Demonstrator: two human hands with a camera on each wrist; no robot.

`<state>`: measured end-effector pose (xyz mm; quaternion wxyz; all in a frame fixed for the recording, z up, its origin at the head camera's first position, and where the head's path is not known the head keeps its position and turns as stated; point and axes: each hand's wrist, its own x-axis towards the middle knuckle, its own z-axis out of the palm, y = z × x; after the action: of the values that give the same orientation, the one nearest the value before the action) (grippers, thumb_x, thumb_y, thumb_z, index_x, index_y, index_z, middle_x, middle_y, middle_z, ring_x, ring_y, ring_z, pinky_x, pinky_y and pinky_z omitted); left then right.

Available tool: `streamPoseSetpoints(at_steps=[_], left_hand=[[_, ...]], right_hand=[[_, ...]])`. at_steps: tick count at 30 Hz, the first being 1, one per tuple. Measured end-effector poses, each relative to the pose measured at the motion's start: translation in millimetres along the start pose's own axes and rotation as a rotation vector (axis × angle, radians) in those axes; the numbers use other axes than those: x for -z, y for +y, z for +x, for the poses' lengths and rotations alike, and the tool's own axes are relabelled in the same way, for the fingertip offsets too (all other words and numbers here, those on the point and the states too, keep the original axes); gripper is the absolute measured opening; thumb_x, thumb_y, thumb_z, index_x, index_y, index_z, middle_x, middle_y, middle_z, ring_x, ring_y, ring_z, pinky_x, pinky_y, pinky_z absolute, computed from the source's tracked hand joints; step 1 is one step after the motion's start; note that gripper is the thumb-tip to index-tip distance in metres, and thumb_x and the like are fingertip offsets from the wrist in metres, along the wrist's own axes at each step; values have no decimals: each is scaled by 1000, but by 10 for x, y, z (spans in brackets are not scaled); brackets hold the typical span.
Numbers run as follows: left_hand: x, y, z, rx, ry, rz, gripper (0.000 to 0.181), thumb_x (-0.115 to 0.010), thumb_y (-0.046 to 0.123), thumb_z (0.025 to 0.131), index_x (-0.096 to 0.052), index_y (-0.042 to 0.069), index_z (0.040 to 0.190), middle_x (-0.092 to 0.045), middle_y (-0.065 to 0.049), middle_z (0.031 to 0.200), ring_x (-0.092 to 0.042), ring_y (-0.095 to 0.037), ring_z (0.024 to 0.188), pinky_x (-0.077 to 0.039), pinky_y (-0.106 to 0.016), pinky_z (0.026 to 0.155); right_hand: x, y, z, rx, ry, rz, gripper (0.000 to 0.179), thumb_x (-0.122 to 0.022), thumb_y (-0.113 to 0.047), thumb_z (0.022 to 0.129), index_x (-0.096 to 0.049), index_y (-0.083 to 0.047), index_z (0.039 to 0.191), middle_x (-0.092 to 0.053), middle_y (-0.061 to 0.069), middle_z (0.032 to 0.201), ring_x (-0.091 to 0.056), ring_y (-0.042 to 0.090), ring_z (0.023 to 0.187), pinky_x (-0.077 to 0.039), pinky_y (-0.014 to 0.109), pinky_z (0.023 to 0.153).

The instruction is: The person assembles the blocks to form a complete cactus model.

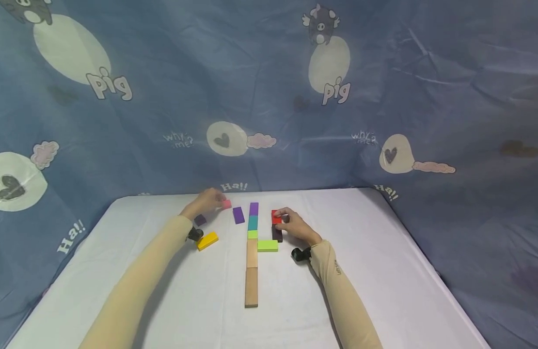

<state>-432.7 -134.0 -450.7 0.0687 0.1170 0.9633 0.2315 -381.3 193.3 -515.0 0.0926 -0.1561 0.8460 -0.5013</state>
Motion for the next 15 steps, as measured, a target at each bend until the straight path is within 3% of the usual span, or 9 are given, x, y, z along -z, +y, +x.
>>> streamPoseSetpoints(at_steps=[9, 15], left_hand=[[-126, 251, 257, 19, -11, 56, 20, -64, 12, 91, -68, 4, 109, -64, -11, 110, -55, -28, 108, -26, -55, 109], [-181, 405, 356, 18, 8, 87, 21, -63, 10, 90, -68, 4, 109, -64, -11, 109, -54, -27, 107, -34, -50, 103]], right_hand=[[-10, -12, -7, 1, -22, 10, 41, -68, -10, 87, -53, -5, 125, -56, 18, 125, -52, 23, 99, -40, 28, 78], [3, -13, -8, -15, -5, -7, 36, -68, -10, 87, -55, -11, 120, -58, 12, 121, -51, 19, 96, -40, 29, 78]])
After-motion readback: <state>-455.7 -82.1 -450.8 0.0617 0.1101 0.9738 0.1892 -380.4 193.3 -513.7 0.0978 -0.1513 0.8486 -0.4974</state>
